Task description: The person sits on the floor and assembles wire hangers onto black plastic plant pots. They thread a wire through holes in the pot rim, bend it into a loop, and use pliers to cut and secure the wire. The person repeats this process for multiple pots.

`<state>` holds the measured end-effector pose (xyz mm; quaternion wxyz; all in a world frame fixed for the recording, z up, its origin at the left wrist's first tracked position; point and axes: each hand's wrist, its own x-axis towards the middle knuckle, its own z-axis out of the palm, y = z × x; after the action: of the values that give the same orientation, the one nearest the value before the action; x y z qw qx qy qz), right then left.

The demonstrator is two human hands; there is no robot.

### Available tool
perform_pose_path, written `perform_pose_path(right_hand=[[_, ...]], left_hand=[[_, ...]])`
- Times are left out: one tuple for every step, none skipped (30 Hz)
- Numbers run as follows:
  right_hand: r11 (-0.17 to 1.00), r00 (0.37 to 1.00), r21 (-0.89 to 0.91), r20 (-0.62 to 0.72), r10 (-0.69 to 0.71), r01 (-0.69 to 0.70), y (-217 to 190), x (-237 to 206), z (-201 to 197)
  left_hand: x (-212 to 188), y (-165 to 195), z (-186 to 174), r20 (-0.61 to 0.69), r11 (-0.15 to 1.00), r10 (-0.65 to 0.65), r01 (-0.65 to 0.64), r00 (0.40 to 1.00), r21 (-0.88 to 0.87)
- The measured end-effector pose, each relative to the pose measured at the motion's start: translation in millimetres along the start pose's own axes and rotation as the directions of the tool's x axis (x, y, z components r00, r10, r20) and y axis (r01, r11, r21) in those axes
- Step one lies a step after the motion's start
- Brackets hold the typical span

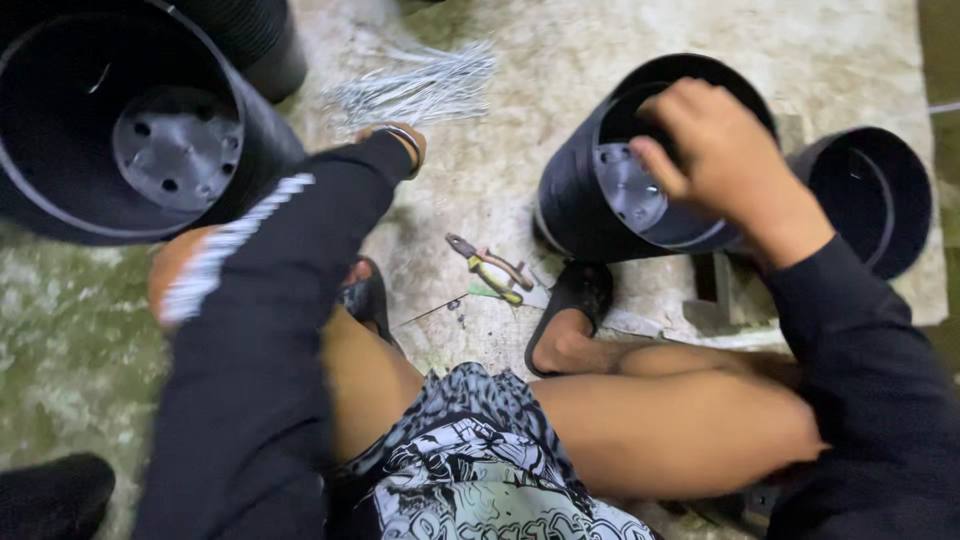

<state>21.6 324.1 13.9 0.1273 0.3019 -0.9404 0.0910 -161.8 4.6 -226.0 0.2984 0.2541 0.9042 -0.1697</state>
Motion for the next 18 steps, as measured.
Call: perform_pose_path(right_hand=[[0.999,0.999,0.025,0.032,-0.042,0.041,-6.6,7.1,6.6],[0.996,0.995,0.049,0.063,-0.079,0.076,-11.6,9.9,11.4],[0.992,0.990,0.074,0.093,-0.106,0.100,-18.2,7.5,15.2],[0.993,0.993,0.104,0.096,-0.065,0.055,-21.2,4.1,15.7],[0.992,0.995,0.124,0.093,-0.026,0.014,-20.1,1.9,13.7],[0.991,0.997,0.135,0.079,0.010,-0.020,-16.9,2.5,12.9],[0.986,0.997,0.157,0.055,0.055,-0.063,-13.7,2.7,12.1],[0.976,0.994,0.188,0.045,0.103,-0.109,-14.1,-0.6,11.6],[0.962,0.987,0.222,0.040,0.154,-0.159,-15.4,-4.0,12.1],[0.957,0.983,0.226,0.042,0.178,-0.183,-15.3,-5.2,12.9],[0.951,0.979,0.232,0.044,0.200,-0.205,-16.5,-7.2,14.0],[0.943,0.973,0.240,0.048,0.224,-0.229,-19.8,-11.5,15.4],[0.935,0.967,0.248,0.071,0.244,-0.254,-23.0,-16.1,16.2],[0.928,0.962,0.253,0.082,0.260,-0.272,-25.5,-18.6,17.3],[0.923,0.957,0.254,0.087,0.277,-0.290,-26.9,-21.2,16.2],[0.928,0.962,0.250,0.070,0.265,-0.274,-29.5,-25.5,13.9],[0.934,0.966,0.248,0.053,0.252,-0.257,-32.0,-27.2,12.6],[0.941,0.971,0.242,0.037,0.235,-0.237,-32.6,-27.6,10.1]], left_hand=[[8.3,-2.3,25.6,-0.016,0.995,-0.098,0.097,0.995,-0.037],[16.3,-3.5,48.3,-0.044,0.980,-0.184,0.180,0.982,-0.087],[16.1,-3.3,73.2,-0.140,0.950,-0.279,0.252,0.950,-0.183],[12.3,1.0,95.8,-0.224,0.914,-0.362,0.297,0.905,-0.278],[9.9,4.0,118.0,-0.316,0.872,-0.444,0.324,0.838,-0.366],[8.9,6.3,138.7,-0.411,0.832,-0.535,0.374,0.738,-0.411],[3.7,7.2,153.3,-0.482,0.786,-0.611,0.408,0.628,-0.464],[-2.7,7.0,166.3,-0.521,0.752,-0.657,0.423,0.545,-0.506],[-7.7,4.9,176.0,-0.487,0.758,-0.643,0.401,0.592,-0.514],[-12.8,-0.3,183.0,-0.454,0.763,-0.626,0.380,0.634,-0.523],[-18.7,-4.5,188.7,-0.419,0.765,-0.610,0.362,0.673,-0.532],[-25.5,-7.3,194.1,-0.407,0.794,-0.566,0.344,0.717,-0.501],[-32.2,-9.5,198.3,-0.394,0.820,-0.525,0.323,0.754,-0.473],[-36.4,-13.8,198.6,-0.389,0.843,-0.486,0.302,0.783,-0.445],[-40.5,-15.1,197.2,-0.372,0.830,-0.498,0.305,0.784,-0.468],[-49.7,-12.3,199.6,-0.352,0.815,-0.508,0.307,0.786,-0.491],[-57.9,-11.8,201.0,-0.330,0.800,-0.519,0.311,0.789,-0.513],[-63.9,-11.4,200.3,-0.314,0.790,-0.517,0.302,0.796,-0.533]])
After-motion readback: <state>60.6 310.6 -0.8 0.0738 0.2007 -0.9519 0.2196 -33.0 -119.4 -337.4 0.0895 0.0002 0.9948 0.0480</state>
